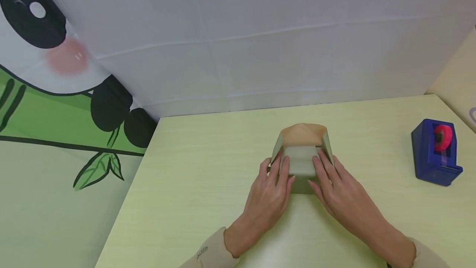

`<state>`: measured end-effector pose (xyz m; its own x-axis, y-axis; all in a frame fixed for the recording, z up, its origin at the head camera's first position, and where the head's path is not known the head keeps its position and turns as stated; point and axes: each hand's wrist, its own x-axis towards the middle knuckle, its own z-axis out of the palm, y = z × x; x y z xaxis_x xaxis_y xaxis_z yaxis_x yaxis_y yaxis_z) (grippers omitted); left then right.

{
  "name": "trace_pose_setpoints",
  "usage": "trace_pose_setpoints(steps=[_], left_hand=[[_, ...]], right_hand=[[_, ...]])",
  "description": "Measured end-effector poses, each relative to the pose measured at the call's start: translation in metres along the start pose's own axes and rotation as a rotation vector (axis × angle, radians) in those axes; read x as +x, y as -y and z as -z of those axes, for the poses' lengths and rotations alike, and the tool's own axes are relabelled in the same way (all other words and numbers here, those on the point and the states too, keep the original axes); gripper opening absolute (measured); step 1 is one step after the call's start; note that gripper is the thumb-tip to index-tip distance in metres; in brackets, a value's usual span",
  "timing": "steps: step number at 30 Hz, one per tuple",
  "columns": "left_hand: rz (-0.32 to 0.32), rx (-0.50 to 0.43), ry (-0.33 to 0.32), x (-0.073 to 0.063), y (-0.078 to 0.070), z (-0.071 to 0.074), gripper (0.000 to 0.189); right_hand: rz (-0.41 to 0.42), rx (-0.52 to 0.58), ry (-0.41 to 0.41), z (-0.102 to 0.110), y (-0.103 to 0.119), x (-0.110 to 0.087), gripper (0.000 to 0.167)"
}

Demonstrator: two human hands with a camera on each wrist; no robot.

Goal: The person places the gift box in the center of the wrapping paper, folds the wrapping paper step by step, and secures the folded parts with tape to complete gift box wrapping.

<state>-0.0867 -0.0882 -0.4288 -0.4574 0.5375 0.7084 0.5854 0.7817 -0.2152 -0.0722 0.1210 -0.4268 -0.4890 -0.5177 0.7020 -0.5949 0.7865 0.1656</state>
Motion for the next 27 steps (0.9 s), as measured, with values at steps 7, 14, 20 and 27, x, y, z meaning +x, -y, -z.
trace_pose_setpoints(steps=[7,14,20,27], left_hand=[[-0.006,-0.017,-0.052,-0.004,0.002,0.003,0.036],[0.047,-0.037,-0.162,-0.004,0.005,0.009,0.026],[0.081,-0.085,-0.226,-0.004,0.007,0.016,0.017],[0.241,-0.264,-0.172,-0.007,0.007,0.028,0.021]], right_hand=[[-0.022,-0.01,0.005,0.004,0.011,-0.001,0.058],[-0.126,0.095,-0.138,0.01,0.021,0.003,0.049],[-0.2,0.143,-0.289,0.017,0.027,0.012,0.039],[-0.335,0.222,-0.271,0.021,0.033,0.011,0.051]])
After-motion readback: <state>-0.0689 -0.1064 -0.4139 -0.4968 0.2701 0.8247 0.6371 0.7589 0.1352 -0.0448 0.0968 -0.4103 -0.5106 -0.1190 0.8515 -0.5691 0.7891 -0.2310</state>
